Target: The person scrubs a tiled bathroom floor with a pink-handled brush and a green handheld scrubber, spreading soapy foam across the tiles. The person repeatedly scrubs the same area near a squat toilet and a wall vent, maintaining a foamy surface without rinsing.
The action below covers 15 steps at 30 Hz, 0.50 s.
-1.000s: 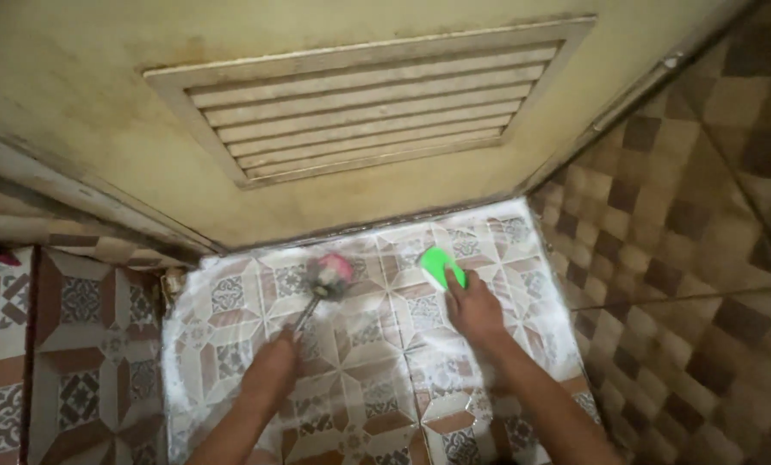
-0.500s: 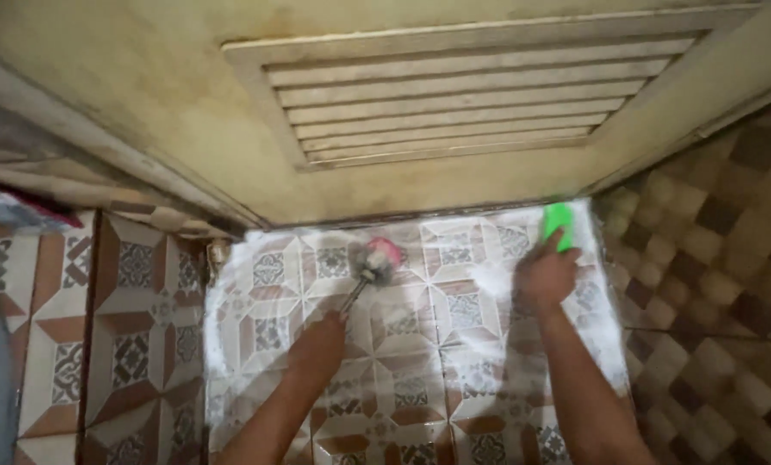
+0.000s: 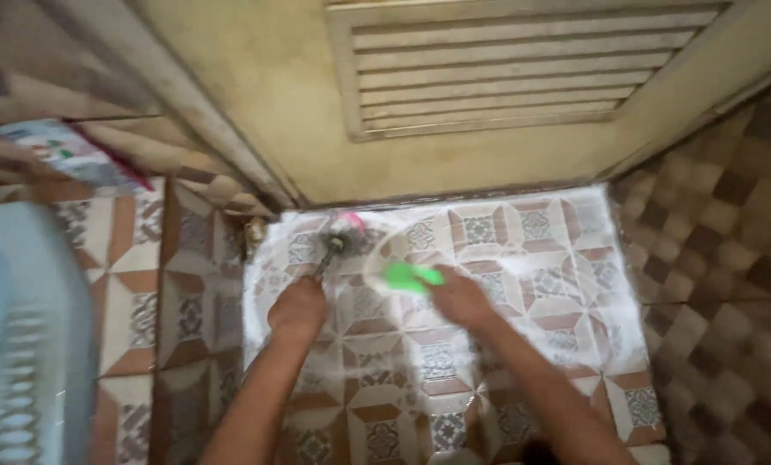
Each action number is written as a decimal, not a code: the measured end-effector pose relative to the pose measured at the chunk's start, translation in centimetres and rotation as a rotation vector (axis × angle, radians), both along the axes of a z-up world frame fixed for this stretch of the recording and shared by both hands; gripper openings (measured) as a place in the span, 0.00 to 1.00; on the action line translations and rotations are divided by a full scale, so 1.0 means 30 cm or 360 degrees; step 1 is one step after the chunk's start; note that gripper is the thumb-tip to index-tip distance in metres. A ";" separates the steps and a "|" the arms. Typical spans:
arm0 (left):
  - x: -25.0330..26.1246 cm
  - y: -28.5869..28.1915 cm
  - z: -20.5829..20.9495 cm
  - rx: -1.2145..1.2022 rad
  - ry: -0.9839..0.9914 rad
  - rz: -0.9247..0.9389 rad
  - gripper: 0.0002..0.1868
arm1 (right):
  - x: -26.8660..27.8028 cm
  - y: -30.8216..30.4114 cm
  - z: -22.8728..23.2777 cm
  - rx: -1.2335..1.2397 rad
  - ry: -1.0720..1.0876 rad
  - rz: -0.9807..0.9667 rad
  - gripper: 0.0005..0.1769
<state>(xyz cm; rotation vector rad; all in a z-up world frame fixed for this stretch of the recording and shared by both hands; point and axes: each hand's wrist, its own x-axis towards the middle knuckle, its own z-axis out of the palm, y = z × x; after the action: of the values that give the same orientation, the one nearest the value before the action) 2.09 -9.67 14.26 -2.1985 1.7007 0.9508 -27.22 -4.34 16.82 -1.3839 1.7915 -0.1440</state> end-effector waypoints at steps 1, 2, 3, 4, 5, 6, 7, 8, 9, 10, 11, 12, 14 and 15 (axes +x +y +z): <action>0.036 0.014 0.022 -0.0008 -0.0005 0.0011 0.30 | -0.133 0.001 -0.173 -0.0008 -0.0005 0.0011 0.34; 0.071 0.023 0.043 -0.0014 -0.0027 0.0028 0.28 | -0.269 0.022 -0.329 -0.0171 0.0439 0.0106 0.23; 0.104 0.032 0.064 -0.0020 -0.0048 0.0045 0.27 | -0.403 0.056 -0.467 -0.0334 0.0883 0.0199 0.17; 0.142 0.044 0.049 -0.0026 -0.0057 0.0058 0.27 | -0.435 0.084 -0.420 -0.0345 0.0874 0.0209 0.17; 0.180 0.057 0.033 -0.0059 0.0047 0.0120 0.27 | -0.469 0.111 -0.376 -0.0293 0.0940 -0.0437 0.18; 0.216 0.090 0.014 -0.0081 0.0151 0.0200 0.27 | -0.507 0.140 -0.332 -0.0225 0.0982 -0.1062 0.22; 0.228 0.096 0.018 -0.0078 0.0143 0.0230 0.27 | -0.398 0.124 -0.270 -0.0226 0.0974 -0.1031 0.22; 0.233 0.105 0.018 -0.0087 0.0078 0.0255 0.26 | -0.295 0.123 -0.206 -0.0141 0.1051 -0.1000 0.29; 0.235 0.112 0.018 -0.0095 0.0013 0.0278 0.25 | -0.196 0.122 -0.141 -0.0057 0.1128 -0.0967 0.38; 0.238 0.130 0.050 -0.0096 0.0012 0.0280 0.25 | -0.109 0.135 -0.214 -0.0057 0.1127 -0.0966 0.38; 0.237 0.146 0.083 -0.0042 0.0033 0.0254 0.24 | -0.027 0.146 -0.286 -0.0392 0.1044 -0.0810 0.26; 0.228 0.143 0.116 -0.0004 0.0062 0.0225 0.23 | 0.045 0.136 -0.355 -0.0739 0.0958 -0.0656 0.23; 0.234 0.118 0.075 -0.0003 0.0021 0.0176 0.22 | 0.282 0.179 -0.370 -0.0797 0.0937 -0.0232 0.21; 0.243 0.120 0.051 0.0015 -0.0026 0.0129 0.21 | 0.406 0.215 -0.382 -0.0831 0.0901 0.0196 0.18</action>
<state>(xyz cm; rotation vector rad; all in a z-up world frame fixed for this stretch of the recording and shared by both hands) 9.38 -6.07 15.79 -2.2783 1.6081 0.9549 -15.05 2.13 5.35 -2.0564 2.2169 -0.1739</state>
